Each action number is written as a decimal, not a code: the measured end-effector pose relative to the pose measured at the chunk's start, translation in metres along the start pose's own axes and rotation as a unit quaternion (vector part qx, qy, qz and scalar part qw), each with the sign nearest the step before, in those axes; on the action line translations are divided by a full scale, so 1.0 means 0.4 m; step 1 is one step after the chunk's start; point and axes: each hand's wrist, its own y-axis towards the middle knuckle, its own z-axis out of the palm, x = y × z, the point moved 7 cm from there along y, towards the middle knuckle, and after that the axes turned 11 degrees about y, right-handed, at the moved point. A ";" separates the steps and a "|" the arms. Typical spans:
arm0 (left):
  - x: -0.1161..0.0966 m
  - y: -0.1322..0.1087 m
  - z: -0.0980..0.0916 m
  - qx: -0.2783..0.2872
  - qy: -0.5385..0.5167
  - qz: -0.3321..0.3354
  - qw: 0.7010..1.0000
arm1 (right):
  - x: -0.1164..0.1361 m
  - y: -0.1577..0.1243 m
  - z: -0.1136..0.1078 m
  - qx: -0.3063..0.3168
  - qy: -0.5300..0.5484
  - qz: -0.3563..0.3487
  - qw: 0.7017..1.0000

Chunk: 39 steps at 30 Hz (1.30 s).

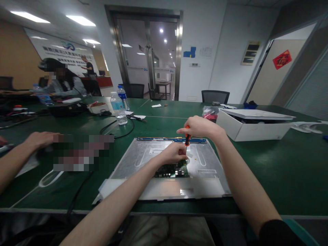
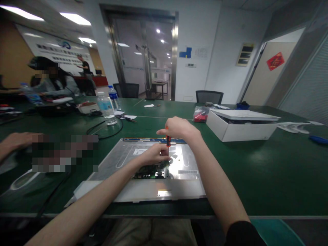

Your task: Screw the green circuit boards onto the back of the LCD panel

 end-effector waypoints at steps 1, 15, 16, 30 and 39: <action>-0.001 -0.001 0.000 0.001 -0.001 0.002 1.000 | 0.003 -0.001 -0.001 0.000 -0.004 -0.011 1.000; -0.007 -0.002 -0.005 -0.006 0.006 0.018 1.000 | 0.000 -0.009 0.002 0.023 0.029 0.016 0.999; -0.006 -0.001 -0.005 -0.009 0.008 0.015 1.000 | -0.001 -0.008 0.000 0.016 0.026 0.018 0.999; 0.000 0.001 -0.009 -0.032 -0.001 0.000 0.999 | -0.002 0.002 0.003 -0.009 -0.020 -0.023 0.999; 0.003 0.000 -0.017 -0.040 -0.012 -0.013 0.999 | 0.001 -0.002 -0.001 -0.014 -0.016 -0.018 1.000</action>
